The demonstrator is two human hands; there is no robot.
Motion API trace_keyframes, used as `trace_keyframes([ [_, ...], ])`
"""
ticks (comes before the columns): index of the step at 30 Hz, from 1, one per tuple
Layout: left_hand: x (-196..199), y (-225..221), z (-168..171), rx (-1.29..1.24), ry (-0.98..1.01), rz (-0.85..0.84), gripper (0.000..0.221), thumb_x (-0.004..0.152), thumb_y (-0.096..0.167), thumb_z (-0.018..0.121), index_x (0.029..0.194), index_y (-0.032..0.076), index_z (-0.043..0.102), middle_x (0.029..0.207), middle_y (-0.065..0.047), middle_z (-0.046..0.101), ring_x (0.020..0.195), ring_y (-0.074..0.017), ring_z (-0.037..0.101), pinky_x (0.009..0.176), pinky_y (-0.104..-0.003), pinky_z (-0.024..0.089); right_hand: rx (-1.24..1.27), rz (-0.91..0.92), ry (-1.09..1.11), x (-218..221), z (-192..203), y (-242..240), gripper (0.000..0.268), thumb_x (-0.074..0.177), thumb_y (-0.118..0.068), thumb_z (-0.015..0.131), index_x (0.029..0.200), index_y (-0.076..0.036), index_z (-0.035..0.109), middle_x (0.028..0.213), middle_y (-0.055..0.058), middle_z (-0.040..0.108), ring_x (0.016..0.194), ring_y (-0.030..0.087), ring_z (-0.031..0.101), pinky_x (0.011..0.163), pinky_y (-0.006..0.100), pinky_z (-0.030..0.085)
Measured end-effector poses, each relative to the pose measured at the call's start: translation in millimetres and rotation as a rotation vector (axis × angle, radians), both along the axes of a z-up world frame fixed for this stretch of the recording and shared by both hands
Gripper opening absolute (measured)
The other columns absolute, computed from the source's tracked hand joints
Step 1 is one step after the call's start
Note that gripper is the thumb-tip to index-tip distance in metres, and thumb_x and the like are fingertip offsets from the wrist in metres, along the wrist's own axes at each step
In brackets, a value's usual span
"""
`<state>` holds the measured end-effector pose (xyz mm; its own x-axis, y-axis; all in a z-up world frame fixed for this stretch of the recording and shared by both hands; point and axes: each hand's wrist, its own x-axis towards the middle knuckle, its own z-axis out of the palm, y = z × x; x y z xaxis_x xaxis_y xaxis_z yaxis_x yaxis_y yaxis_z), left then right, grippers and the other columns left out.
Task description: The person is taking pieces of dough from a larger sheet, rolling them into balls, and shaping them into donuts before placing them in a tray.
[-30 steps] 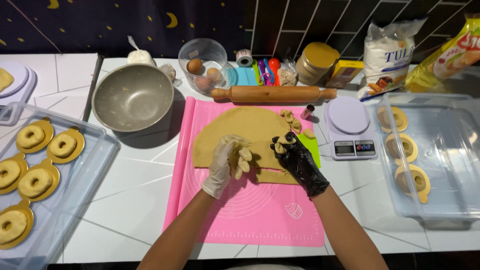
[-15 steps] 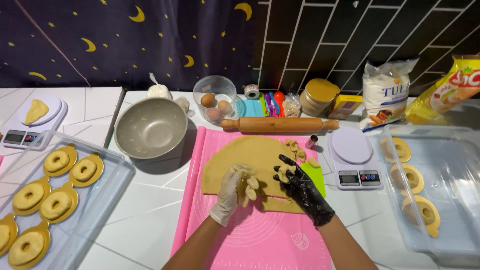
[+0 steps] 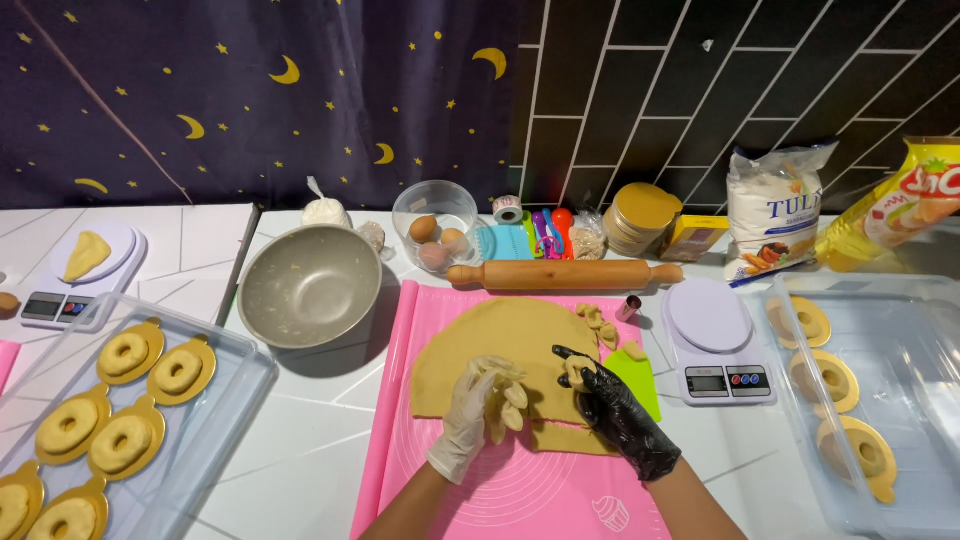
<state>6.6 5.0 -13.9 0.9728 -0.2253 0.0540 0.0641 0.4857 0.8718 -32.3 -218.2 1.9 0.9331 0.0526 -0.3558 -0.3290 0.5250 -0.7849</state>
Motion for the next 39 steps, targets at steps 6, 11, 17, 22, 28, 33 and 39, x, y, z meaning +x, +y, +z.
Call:
trace_keyframes([
  [6, -2, 1, 0, -0.017, -0.038, -0.013, 0.017, 0.101, 0.022, 0.055, 0.1, 0.007, 0.064, 0.104, -0.014, 0.072, 0.1, -0.0271, 0.071, 0.096, -0.04, 0.055, 0.758, 0.286, -0.078, -6, 6, -1, 0.028, 0.096, -0.006, 0.042, 0.079, -0.02, 0.025, 0.074, -0.009, 0.018, 0.062, 0.005, 0.016, 0.054, 0.019, 0.024],
  [11, -4, 2, 6, 0.03, -0.012, -0.029, 0.021, 0.102, 0.026, 0.052, 0.101, 0.007, 0.062, 0.105, -0.015, 0.073, 0.1, -0.0253, 0.073, 0.094, -0.037, 0.056, 0.513, 0.129, -0.227, 9, -63, -24, 0.066, 0.097, -0.062, 0.055, 0.135, -0.008, 0.048, 0.07, 0.001, 0.043, 0.049, 0.008, 0.029, 0.044, 0.023, 0.025],
  [17, 32, -6, -95, -0.196, 0.261, -0.143, 0.036, 0.105, 0.018, 0.049, 0.128, -0.009, 0.045, 0.081, -0.045, 0.065, 0.042, -0.0463, 0.065, 0.021, -0.04, 0.047, 0.546, 0.111, -0.138, 1, -29, -17, 0.039, 0.106, -0.038, 0.049, 0.102, -0.005, 0.068, 0.044, -0.008, 0.024, 0.032, 0.003, 0.027, 0.036, 0.014, 0.021],
  [22, 33, -7, -88, -0.181, 0.255, -0.132, 0.036, 0.105, 0.019, 0.049, 0.126, -0.01, 0.046, 0.079, -0.044, 0.064, 0.041, -0.0457, 0.065, 0.02, -0.039, 0.045, 0.515, 0.176, -0.231, 12, -76, -36, 0.032, 0.102, -0.033, 0.05, 0.102, -0.007, 0.068, 0.038, -0.006, 0.027, 0.028, 0.008, 0.027, 0.035, 0.019, 0.022],
  [28, 34, -8, -79, -0.171, 0.23, -0.124, 0.036, 0.105, 0.02, 0.049, 0.124, -0.011, 0.047, 0.076, -0.043, 0.064, 0.041, -0.0449, 0.065, 0.019, -0.038, 0.043, 0.441, 0.101, -0.117, 9, -72, -41, 0.052, 0.096, -0.068, 0.052, 0.102, -0.016, 0.054, 0.082, 0.003, 0.051, 0.065, 0.018, 0.054, 0.046, 0.021, 0.034],
  [33, 25, -7, -81, -0.163, 0.225, -0.114, 0.037, 0.105, 0.02, 0.049, 0.122, -0.012, 0.048, 0.073, -0.042, 0.063, 0.04, -0.0444, 0.064, 0.017, -0.037, 0.042, 0.427, 0.065, -0.029, 3, -50, -28, 0.027, 0.102, -0.042, 0.06, 0.102, -0.019, 0.046, 0.06, -0.009, 0.029, 0.049, 0.01, 0.036, 0.046, 0.019, 0.031],
  [39, 25, -3, -67, -0.175, 0.239, -0.126, 0.035, 0.103, 0.018, 0.049, 0.119, -0.014, 0.05, 0.071, -0.04, 0.064, 0.04, -0.0424, 0.065, 0.018, -0.036, 0.043, 0.474, 0.073, -0.029, 3, -26, -22, 0.038, 0.107, -0.048, 0.045, 0.09, -0.015, 0.046, 0.04, -0.006, 0.023, 0.029, 0.009, 0.027, 0.032, 0.018, 0.02],
])
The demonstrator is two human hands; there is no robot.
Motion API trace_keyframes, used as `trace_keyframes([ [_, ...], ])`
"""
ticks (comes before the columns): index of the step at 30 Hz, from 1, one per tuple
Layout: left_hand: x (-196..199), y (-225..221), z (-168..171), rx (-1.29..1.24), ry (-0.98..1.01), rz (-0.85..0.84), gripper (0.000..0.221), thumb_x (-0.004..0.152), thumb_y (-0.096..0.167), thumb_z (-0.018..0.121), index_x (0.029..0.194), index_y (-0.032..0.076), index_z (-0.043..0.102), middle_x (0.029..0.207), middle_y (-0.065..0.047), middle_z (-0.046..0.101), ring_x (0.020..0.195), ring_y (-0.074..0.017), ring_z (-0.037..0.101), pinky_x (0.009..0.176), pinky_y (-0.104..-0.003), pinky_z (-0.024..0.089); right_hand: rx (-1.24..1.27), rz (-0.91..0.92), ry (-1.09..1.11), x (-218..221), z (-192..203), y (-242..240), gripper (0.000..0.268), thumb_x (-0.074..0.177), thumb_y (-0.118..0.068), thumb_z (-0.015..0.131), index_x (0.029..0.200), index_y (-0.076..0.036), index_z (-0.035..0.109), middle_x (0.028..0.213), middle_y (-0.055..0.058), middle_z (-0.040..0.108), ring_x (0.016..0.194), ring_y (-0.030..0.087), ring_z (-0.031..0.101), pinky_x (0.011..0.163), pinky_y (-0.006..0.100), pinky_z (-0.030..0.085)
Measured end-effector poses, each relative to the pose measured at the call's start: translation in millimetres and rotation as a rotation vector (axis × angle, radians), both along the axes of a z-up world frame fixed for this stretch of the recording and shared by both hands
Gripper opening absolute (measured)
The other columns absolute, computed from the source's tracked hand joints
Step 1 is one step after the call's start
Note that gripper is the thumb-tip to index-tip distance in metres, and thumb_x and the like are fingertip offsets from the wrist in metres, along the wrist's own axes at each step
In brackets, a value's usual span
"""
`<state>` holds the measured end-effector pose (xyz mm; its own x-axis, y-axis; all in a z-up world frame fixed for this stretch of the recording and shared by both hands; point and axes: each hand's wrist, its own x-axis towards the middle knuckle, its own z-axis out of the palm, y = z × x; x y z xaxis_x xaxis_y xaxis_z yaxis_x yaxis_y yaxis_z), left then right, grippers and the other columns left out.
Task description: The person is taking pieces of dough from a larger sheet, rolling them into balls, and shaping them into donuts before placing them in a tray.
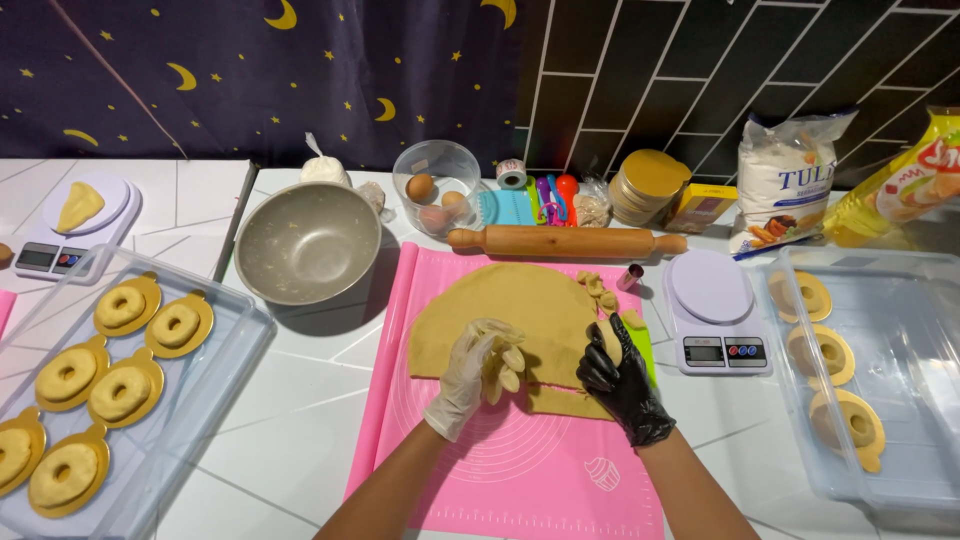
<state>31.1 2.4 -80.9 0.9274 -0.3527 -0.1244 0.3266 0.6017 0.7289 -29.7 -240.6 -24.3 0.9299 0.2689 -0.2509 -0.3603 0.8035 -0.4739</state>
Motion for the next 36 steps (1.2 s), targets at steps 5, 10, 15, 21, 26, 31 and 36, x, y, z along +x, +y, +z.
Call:
trace_keyframes([
  [5, 1, -4, -3, -0.006, 0.014, 0.027, 0.034, 0.103, 0.015, 0.049, 0.122, -0.014, 0.048, 0.073, -0.041, 0.064, 0.041, -0.0427, 0.065, 0.018, -0.037, 0.045, 0.044, 0.005, -0.117, 2, -13, -4, 0.066, 0.096, -0.079, 0.045, 0.085, -0.014, 0.052, 0.056, 0.0, 0.03, 0.047, 0.016, 0.033, 0.046, 0.028, 0.027],
  [10, 2, -2, -2, 0.004, 0.018, 0.007, 0.035, 0.105, 0.016, 0.047, 0.121, -0.014, 0.047, 0.073, -0.042, 0.063, 0.04, -0.0436, 0.064, 0.016, -0.037, 0.042, -0.239, -0.087, 0.063, 1, -4, 1, 0.033, 0.098, -0.042, 0.053, 0.114, -0.014, 0.057, 0.075, 0.005, 0.054, 0.058, 0.018, 0.049, 0.05, 0.024, 0.035],
  [15, 4, -1, -3, 0.01, 0.002, -0.01, 0.034, 0.105, 0.018, 0.047, 0.121, -0.012, 0.047, 0.073, -0.04, 0.063, 0.041, -0.043, 0.065, 0.016, -0.036, 0.041, -0.13, -0.093, 0.026, 5, -24, -8, 0.05, 0.098, -0.023, 0.056, 0.147, -0.013, 0.051, 0.088, -0.004, 0.046, 0.071, 0.012, 0.043, 0.059, 0.018, 0.035],
  [21, 2, 1, 0, 0.012, 0.009, -0.024, 0.032, 0.105, 0.017, 0.045, 0.119, -0.012, 0.046, 0.072, -0.039, 0.063, 0.042, -0.0413, 0.066, 0.017, -0.034, 0.042, 0.26, 0.093, -0.235, 2, -16, -7, 0.055, 0.109, -0.051, 0.04, 0.081, -0.009, 0.063, 0.045, -0.002, 0.033, 0.036, 0.011, 0.035, 0.035, 0.021, 0.028],
  [26, 2, -2, -12, -0.018, -0.025, 0.015, 0.034, 0.105, 0.018, 0.047, 0.124, -0.01, 0.048, 0.074, -0.041, 0.063, 0.044, -0.0426, 0.067, 0.019, -0.035, 0.044, -0.033, -0.173, -0.022, 1, -32, -5, 0.055, 0.093, -0.008, 0.053, 0.148, -0.006, 0.048, 0.128, 0.028, 0.061, 0.092, 0.035, 0.068, 0.063, 0.028, 0.049],
  [31, -6, -5, 4, 0.095, -0.051, 0.12, 0.031, 0.102, 0.013, 0.053, 0.124, -0.01, 0.056, 0.089, -0.038, 0.068, 0.056, -0.0361, 0.07, 0.032, -0.033, 0.052, -0.244, -0.034, -0.039, 0, -12, 4, 0.057, 0.103, -0.039, 0.051, 0.151, -0.008, 0.042, 0.095, 0.007, 0.048, 0.053, 0.007, 0.042, 0.038, 0.013, 0.03],
  [36, -1, -6, -6, 0.0, -0.025, 0.069, 0.033, 0.103, 0.017, 0.052, 0.125, -0.008, 0.051, 0.077, -0.04, 0.064, 0.042, -0.0423, 0.065, 0.019, -0.036, 0.045, -0.036, -0.048, 0.023, 4, -37, -12, 0.045, 0.101, -0.046, 0.052, 0.112, -0.003, 0.058, 0.055, -0.004, 0.026, 0.03, 0.007, 0.025, 0.029, 0.021, 0.017],
])
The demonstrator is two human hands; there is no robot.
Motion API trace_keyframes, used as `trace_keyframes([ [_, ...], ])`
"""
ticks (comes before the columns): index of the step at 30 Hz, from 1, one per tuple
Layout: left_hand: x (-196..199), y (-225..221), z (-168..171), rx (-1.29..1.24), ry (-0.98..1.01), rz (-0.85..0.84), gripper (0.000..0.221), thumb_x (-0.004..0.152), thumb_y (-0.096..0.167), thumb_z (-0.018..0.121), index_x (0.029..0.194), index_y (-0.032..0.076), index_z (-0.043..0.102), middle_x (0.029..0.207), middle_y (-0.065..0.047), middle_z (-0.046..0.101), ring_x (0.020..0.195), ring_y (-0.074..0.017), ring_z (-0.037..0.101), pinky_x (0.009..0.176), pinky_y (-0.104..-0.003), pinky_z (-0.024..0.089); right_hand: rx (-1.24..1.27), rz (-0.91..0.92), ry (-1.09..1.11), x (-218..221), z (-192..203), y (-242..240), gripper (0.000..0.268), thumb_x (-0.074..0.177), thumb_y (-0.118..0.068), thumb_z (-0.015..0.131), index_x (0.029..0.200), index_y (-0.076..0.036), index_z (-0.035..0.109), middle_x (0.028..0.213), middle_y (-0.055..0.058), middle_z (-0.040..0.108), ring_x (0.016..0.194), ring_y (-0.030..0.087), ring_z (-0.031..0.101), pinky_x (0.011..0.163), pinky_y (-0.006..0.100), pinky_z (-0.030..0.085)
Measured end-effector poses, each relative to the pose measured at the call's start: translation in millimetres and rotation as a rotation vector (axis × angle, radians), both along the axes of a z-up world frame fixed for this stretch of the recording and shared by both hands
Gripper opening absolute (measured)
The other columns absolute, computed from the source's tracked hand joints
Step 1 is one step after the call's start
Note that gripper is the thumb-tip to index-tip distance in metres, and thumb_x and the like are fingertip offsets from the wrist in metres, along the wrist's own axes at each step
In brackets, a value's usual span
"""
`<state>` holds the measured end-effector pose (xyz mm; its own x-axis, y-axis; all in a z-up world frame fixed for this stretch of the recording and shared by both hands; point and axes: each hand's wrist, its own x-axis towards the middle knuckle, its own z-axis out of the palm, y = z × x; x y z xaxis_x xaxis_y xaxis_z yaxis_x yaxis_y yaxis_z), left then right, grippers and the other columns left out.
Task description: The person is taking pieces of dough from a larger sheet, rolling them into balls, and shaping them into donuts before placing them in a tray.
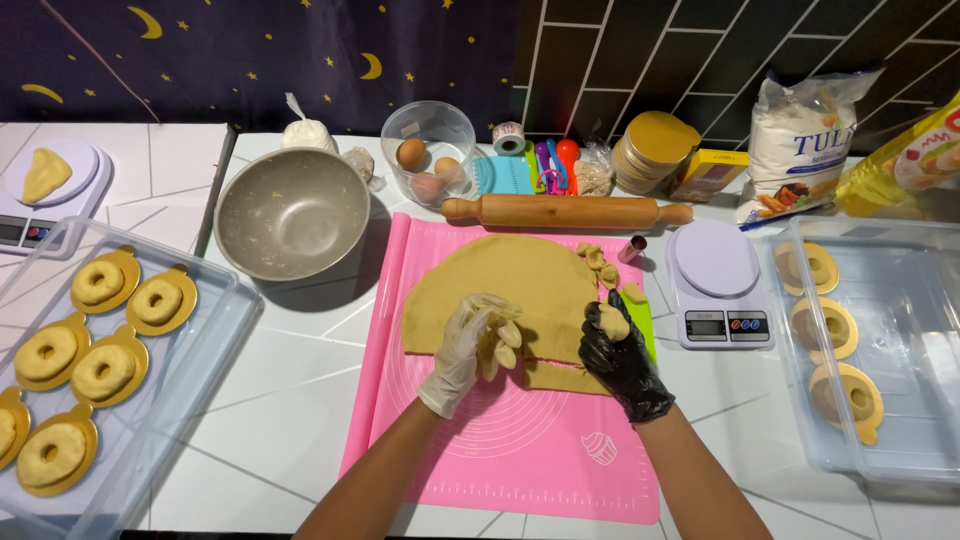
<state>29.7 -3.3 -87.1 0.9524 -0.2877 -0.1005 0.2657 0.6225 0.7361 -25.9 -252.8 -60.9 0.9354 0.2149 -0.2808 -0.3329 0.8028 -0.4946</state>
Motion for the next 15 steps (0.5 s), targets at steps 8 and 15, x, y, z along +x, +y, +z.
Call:
trace_keyframes([
  [8, -4, -4, 14, -0.003, 0.032, 0.089, 0.032, 0.1, 0.012, 0.056, 0.124, -0.01, 0.055, 0.089, -0.034, 0.069, 0.046, -0.0338, 0.068, 0.025, -0.032, 0.05, -0.031, -0.038, 0.17, -8, 58, 18, 0.055, 0.097, -0.044, 0.056, 0.139, -0.009, 0.063, 0.091, 0.013, 0.069, 0.075, 0.026, 0.064, 0.058, 0.028, 0.047],
  [15, -1, -2, 2, 0.007, 0.015, 0.082, 0.032, 0.101, 0.013, 0.057, 0.123, -0.01, 0.056, 0.093, -0.037, 0.069, 0.049, -0.0367, 0.069, 0.027, -0.036, 0.052, -0.045, 0.01, -0.038, -2, 11, 4, 0.048, 0.101, -0.028, 0.051, 0.146, -0.01, 0.051, 0.067, -0.004, 0.034, 0.048, 0.008, 0.037, 0.036, 0.014, 0.028],
])
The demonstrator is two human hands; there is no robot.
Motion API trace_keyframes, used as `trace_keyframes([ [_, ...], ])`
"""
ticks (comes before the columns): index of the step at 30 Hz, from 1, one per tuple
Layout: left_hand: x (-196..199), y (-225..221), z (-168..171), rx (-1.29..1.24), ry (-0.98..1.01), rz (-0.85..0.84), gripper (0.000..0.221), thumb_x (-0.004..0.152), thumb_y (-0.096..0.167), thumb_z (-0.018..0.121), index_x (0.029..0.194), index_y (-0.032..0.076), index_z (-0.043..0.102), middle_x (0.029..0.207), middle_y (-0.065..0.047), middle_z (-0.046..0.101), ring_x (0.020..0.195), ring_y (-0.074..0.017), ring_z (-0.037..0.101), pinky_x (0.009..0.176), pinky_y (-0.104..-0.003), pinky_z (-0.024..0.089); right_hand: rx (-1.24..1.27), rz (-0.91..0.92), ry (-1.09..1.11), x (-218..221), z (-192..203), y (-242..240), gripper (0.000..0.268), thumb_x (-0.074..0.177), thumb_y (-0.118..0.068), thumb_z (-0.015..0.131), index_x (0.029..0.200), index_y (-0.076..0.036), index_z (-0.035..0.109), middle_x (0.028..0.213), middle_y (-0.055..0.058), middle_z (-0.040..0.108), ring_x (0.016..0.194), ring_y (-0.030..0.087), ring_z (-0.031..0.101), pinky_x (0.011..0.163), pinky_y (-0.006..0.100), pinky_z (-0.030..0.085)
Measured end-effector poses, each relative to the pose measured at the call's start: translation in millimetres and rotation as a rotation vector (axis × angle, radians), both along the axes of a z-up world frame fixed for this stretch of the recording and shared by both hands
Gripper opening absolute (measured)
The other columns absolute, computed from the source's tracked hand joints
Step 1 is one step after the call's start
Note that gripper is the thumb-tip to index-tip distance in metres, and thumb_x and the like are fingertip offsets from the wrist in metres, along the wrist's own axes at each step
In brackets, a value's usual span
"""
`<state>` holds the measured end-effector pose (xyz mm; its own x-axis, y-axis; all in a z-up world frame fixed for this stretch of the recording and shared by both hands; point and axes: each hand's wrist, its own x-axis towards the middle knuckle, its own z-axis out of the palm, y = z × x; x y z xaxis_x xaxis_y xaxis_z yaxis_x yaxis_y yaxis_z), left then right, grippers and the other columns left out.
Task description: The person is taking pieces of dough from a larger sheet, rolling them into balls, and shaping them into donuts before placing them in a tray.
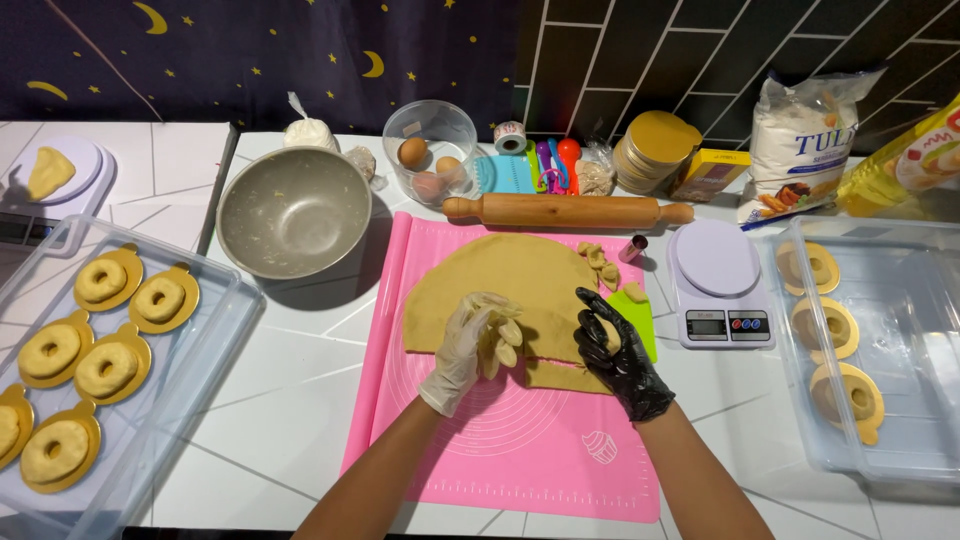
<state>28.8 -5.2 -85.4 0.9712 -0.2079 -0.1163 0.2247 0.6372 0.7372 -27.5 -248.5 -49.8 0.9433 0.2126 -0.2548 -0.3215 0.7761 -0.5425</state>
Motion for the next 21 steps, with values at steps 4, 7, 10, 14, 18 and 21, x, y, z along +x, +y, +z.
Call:
trace_keyframes([
  [4, -3, -2, 10, -0.023, 0.003, 0.006, 0.032, 0.101, 0.015, 0.057, 0.123, -0.009, 0.056, 0.087, -0.035, 0.068, 0.048, -0.0369, 0.068, 0.025, -0.034, 0.05, 0.009, -0.029, 0.014, 2, -7, -2, 0.053, 0.1, -0.026, 0.053, 0.15, -0.01, 0.047, 0.091, 0.006, 0.05, 0.07, 0.018, 0.052, 0.052, 0.024, 0.043],
  [7, -9, -2, 29, 0.015, 0.024, 0.059, 0.029, 0.1, 0.011, 0.059, 0.121, -0.009, 0.059, 0.091, -0.031, 0.07, 0.058, -0.03, 0.072, 0.034, -0.032, 0.056, -0.088, -0.02, 0.008, -7, 14, 9, 0.063, 0.097, -0.021, 0.061, 0.156, -0.014, 0.042, 0.121, 0.014, 0.069, 0.092, 0.02, 0.066, 0.064, 0.022, 0.051],
  [10, -10, -1, 36, 0.061, 0.011, 0.066, 0.03, 0.1, 0.011, 0.059, 0.123, -0.007, 0.06, 0.092, -0.03, 0.071, 0.062, -0.0268, 0.072, 0.04, -0.03, 0.058, -0.231, -0.004, 0.019, -10, 41, 21, 0.058, 0.096, -0.027, 0.063, 0.15, -0.01, 0.047, 0.103, 0.008, 0.062, 0.066, 0.007, 0.05, 0.043, 0.01, 0.032],
  [14, -6, -1, 27, 0.048, -0.011, 0.025, 0.03, 0.101, 0.014, 0.057, 0.124, -0.007, 0.057, 0.087, -0.031, 0.07, 0.054, -0.0286, 0.07, 0.032, -0.029, 0.052, -0.12, 0.018, 0.119, -2, 28, 9, 0.042, 0.105, -0.044, 0.053, 0.102, -0.003, 0.061, 0.056, -0.003, 0.033, 0.029, 0.005, 0.025, 0.025, 0.015, 0.016],
  [18, -2, 0, 7, 0.014, -0.031, -0.035, 0.032, 0.102, 0.015, 0.054, 0.123, -0.008, 0.052, 0.079, -0.034, 0.068, 0.04, -0.0326, 0.066, 0.019, -0.029, 0.043, 0.19, 0.018, 0.077, 0, 10, 3, 0.036, 0.104, -0.042, 0.056, 0.113, -0.007, 0.059, 0.058, -0.003, 0.031, 0.035, 0.006, 0.028, 0.032, 0.016, 0.021],
  [21, -1, 1, -1, -0.001, -0.046, -0.07, 0.034, 0.103, 0.019, 0.053, 0.124, -0.008, 0.051, 0.076, -0.038, 0.065, 0.039, -0.037, 0.065, 0.019, -0.032, 0.044, 0.213, 0.004, -0.036, -4, 18, 13, 0.049, 0.091, -0.043, 0.073, 0.12, -0.007, 0.058, 0.068, -0.004, 0.036, 0.044, 0.004, 0.034, 0.04, 0.015, 0.026],
])
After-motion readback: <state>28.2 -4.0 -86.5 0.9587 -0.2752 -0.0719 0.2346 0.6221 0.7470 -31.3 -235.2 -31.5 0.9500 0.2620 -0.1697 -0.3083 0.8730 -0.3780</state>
